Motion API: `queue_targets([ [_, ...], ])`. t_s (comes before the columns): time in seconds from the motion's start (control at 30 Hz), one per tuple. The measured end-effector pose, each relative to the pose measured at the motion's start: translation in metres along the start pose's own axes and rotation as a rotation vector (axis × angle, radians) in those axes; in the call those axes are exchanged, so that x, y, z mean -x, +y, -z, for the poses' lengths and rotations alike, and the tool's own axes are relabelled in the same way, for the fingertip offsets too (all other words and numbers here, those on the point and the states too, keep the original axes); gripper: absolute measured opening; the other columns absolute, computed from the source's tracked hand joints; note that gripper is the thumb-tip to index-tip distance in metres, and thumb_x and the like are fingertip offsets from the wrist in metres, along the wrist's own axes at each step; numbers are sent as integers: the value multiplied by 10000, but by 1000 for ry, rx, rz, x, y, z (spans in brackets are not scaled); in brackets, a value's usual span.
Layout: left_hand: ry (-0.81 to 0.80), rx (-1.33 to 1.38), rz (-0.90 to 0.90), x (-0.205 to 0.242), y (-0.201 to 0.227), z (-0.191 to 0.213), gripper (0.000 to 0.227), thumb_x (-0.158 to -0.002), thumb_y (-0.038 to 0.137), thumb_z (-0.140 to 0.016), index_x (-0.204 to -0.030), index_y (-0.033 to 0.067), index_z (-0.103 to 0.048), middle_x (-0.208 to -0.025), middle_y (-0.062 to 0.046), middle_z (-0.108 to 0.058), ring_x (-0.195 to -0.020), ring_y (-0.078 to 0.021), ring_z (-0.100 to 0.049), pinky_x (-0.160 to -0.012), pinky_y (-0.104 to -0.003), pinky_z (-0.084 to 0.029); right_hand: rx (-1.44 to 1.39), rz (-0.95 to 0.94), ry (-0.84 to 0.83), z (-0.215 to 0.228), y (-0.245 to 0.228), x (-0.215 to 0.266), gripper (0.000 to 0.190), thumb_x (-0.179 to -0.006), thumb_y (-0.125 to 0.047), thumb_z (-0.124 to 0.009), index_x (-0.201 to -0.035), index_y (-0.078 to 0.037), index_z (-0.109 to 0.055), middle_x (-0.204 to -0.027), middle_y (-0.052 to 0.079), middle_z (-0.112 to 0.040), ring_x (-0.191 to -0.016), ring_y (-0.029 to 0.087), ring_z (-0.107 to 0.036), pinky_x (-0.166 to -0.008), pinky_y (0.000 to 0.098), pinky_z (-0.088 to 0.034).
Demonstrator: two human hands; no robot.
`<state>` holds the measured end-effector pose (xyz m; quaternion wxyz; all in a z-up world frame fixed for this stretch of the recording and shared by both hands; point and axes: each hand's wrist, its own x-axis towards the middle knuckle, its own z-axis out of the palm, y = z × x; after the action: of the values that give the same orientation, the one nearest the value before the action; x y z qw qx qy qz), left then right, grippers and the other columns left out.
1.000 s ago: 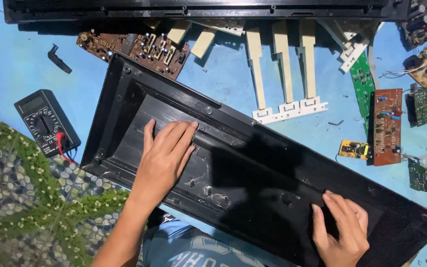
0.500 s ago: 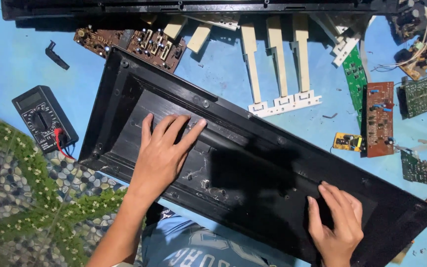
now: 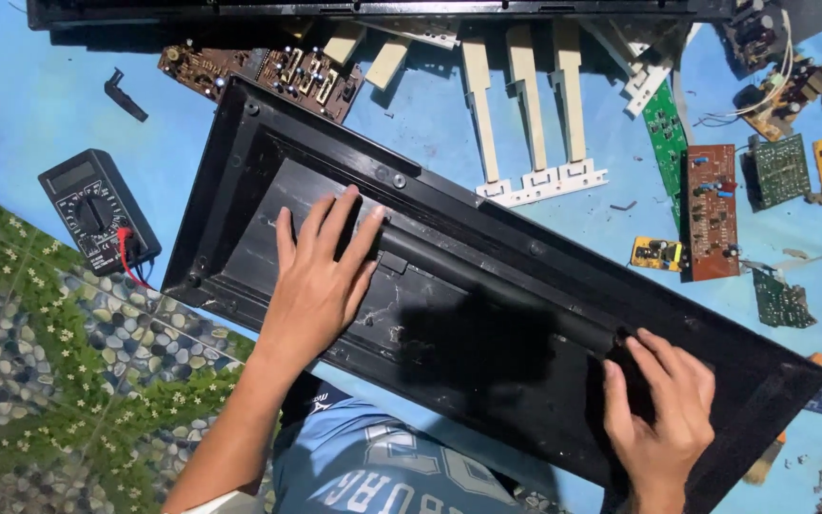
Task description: The person assembles a black rectangular electronic casing on a table covered with a blue cloth. They insert a cylindrical component into the casing and use a screwdriver to secure it with screws. Various electronic parts, circuit boards, and tools are scattered around the workspace.
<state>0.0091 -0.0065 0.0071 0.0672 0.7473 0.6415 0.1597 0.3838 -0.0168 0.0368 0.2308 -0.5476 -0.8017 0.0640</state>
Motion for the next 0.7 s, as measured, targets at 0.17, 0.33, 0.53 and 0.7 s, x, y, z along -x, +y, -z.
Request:
queue_targets([
  [0.17,92,113,-26,17,3,9,644,-1033,76,-681,-1577,134,-342,-1627,-212,-337,-1520,-463,-347,-1182,-799,-204,-29,125,-7,7,-18,-19,270,-969,-13,-765,-1216,68,-691,-1280,251,-689,-1100,406,-646,-1078,494,-482],
  [0.33,167,133,-103,34,0,-11,790,-875,57,-859,-1537,169,-442,-1566,-135,-489,-1485,-378,-415,-1203,-796,-123,-56,233,-116,-9,-45,-39,365,-945,-89,-749,-1292,-19,-660,-1349,192,-662,-1179,381,-623,-1103,489,-437],
  [0.53,59,72,-144,34,30,-3,617,-969,329,-736,-1490,92,-505,-1531,-94,-525,-1483,-310,-405,-1137,-800,-185,-70,352,-252,-46,-78,-61,482,-943,-159,-753,-1382,-136,-556,-1449,173,-583,-1271,373,-583,-1033,537,-439],
  [0.7,60,103,-95,41,37,-24,656,-1015,409,-562,-1581,127,-385,-1623,-94,-416,-1532,-348,-294,-1101,-834,-49,166,346,-150,-74,-78,-52,422,-917,-109,-723,-1327,-203,-694,-1325,70,-677,-1208,288,-640,-1040,471,-492],
])
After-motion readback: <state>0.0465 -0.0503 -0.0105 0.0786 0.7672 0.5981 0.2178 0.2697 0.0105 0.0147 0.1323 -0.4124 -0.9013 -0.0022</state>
